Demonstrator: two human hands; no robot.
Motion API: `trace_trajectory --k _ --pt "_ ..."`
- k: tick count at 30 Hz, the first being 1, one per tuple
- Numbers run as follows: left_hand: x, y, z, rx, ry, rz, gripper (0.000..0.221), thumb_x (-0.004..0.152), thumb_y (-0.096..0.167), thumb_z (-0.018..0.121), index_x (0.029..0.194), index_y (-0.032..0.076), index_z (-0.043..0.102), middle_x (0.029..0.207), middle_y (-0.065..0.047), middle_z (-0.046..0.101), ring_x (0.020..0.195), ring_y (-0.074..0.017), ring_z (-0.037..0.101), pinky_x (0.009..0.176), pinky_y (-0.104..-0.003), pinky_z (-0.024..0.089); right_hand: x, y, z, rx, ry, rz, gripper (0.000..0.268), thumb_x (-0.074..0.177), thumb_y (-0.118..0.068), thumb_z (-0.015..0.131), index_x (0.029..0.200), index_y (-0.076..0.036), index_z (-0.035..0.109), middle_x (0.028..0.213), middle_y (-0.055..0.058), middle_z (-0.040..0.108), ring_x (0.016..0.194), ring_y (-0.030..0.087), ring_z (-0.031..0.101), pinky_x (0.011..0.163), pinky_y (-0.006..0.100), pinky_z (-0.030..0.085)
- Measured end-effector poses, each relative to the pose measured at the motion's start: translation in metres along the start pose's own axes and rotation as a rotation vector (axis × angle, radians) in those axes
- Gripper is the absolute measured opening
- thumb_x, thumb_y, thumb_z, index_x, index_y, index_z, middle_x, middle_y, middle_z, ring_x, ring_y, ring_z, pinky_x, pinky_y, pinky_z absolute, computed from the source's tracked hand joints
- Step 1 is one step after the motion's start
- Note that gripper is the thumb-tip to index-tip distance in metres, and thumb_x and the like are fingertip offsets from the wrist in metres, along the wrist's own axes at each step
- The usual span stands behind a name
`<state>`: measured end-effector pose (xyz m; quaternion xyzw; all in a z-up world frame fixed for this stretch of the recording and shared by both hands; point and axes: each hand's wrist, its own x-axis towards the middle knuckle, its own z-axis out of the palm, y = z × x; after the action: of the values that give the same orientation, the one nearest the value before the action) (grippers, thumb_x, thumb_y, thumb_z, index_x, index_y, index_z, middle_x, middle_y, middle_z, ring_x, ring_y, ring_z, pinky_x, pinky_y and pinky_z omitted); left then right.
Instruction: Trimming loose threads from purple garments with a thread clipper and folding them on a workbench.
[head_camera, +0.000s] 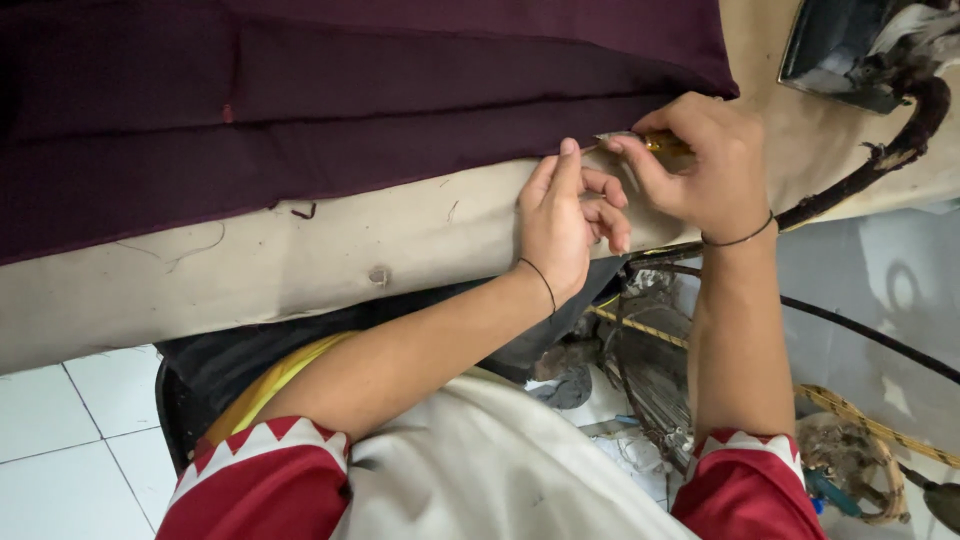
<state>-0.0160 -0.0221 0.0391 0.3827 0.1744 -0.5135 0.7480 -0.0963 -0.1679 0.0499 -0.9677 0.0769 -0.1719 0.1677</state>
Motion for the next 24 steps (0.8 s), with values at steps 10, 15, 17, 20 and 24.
trace_trajectory --k 10,15,17,20,24 --pt "0.005 -0.007 -0.006 -0.020 -0.013 0.045 0.040 0.108 0.039 0.043 0.100 0.000 0.045 0.069 -0.017 0.057 0.036 -0.0274 0.053 0.033 -0.036 0.038 0.000 -0.005 -0.002 0.026 -0.010 0.012 0.027 0.110 -0.016 0.085 0.093 0.001 0.072 0.085 0.012 0.068 0.073 0.024 0.062 0.069 0.036 0.047" --pt "-0.006 0.002 -0.035 0.109 -0.299 -0.073 0.058 0.106 0.044 0.043 0.141 -0.001 0.052 0.075 -0.018 0.064 0.046 -0.0258 0.061 0.037 -0.033 0.045 -0.033 0.008 0.003 -0.231 0.151 0.189 0.025 0.114 -0.022 0.089 0.109 -0.001 0.076 0.097 0.013 0.071 0.089 0.030 0.065 0.082 0.040 0.047" --pt "-0.040 0.043 -0.055 0.387 -0.396 0.002 0.054 0.106 0.040 0.040 0.136 -0.001 0.059 0.072 -0.011 0.062 0.046 -0.0183 0.057 0.042 -0.029 0.047 -0.044 0.008 0.005 -0.182 0.155 0.251 0.023 0.116 -0.017 0.087 0.111 0.002 0.074 0.098 0.015 0.071 0.089 0.030 0.067 0.081 0.040 0.050" --pt "-0.072 0.089 -0.106 0.920 -0.455 0.538 0.037 0.106 0.029 0.047 0.119 0.004 0.070 0.087 -0.005 0.070 0.069 -0.0151 0.065 0.066 -0.029 0.053 -0.056 0.007 0.006 -0.276 0.149 0.315 0.022 0.117 -0.015 0.087 0.114 0.000 0.072 0.100 0.015 0.069 0.092 0.032 0.067 0.081 0.042 0.051" --pt "-0.104 0.194 -0.180 1.468 -0.073 1.431 0.021 0.105 0.007 0.051 0.115 -0.002 0.067 0.106 -0.015 0.071 0.084 -0.0350 0.060 0.085 -0.048 0.046 -0.056 0.004 0.000 -0.343 0.158 0.204 0.029 0.106 -0.010 0.082 0.119 0.014 0.073 0.127 0.032 0.055 0.119 0.049 0.058 0.102 0.056 0.049"
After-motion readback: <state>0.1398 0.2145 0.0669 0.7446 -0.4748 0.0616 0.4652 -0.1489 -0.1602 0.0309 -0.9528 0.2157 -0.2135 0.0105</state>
